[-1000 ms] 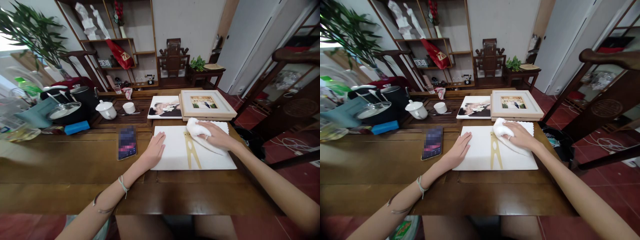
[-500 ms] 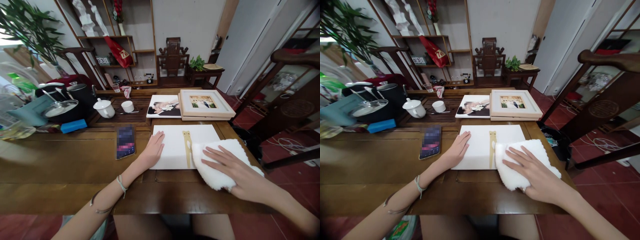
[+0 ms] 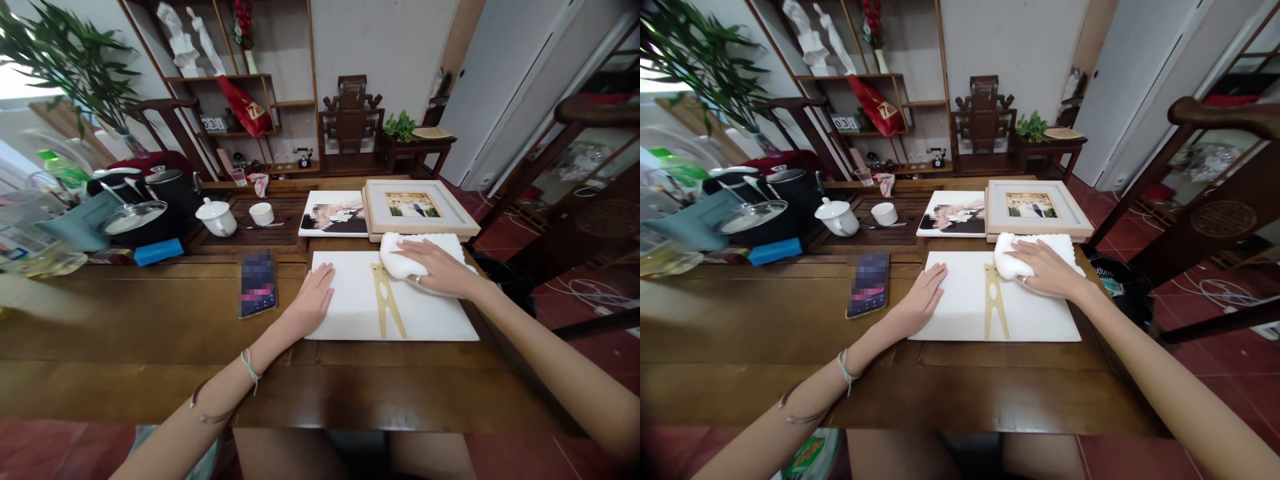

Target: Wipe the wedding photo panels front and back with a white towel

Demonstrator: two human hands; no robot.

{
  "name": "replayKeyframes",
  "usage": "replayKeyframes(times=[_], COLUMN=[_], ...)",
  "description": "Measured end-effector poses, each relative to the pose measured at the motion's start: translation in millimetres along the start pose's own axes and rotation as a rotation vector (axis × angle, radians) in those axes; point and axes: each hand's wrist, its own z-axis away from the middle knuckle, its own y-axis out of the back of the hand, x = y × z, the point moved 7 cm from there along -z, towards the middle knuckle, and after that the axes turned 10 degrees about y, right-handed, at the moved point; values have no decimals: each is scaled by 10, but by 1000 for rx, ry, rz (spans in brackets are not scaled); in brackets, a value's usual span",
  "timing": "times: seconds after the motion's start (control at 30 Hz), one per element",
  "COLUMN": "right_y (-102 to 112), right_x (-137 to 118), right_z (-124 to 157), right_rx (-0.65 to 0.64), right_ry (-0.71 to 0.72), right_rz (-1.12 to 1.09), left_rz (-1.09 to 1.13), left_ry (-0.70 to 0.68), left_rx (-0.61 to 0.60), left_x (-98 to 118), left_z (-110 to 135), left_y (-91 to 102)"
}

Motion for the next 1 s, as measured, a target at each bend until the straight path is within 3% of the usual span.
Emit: replayKeyframes(times=[0.13, 0.4, 0.5, 0.63, 0.83, 1.0], right_y=[31, 240, 257, 149, 12, -9], right_x=[-207, -1052, -1116, -849, -340, -310], right_z=[246, 948, 992, 780, 107, -214], right_rx=[-14, -69, -72, -59, 71, 62], right_ry=[41, 144, 150, 86, -61, -98], right_rz=[-23, -172, -195, -217, -194, -143], left_rz=[2, -3, -7, -5, -5, -2], left_ry=[0, -7, -6, -17, -15, -8], left_rx=[1, 16, 10, 15, 20, 13], left_x=[-1, -15, -17, -20, -34, -20], left_z=[0, -4, -6, -5, -16, -8], left_y=[-6, -22, -30, -35, -42, -21])
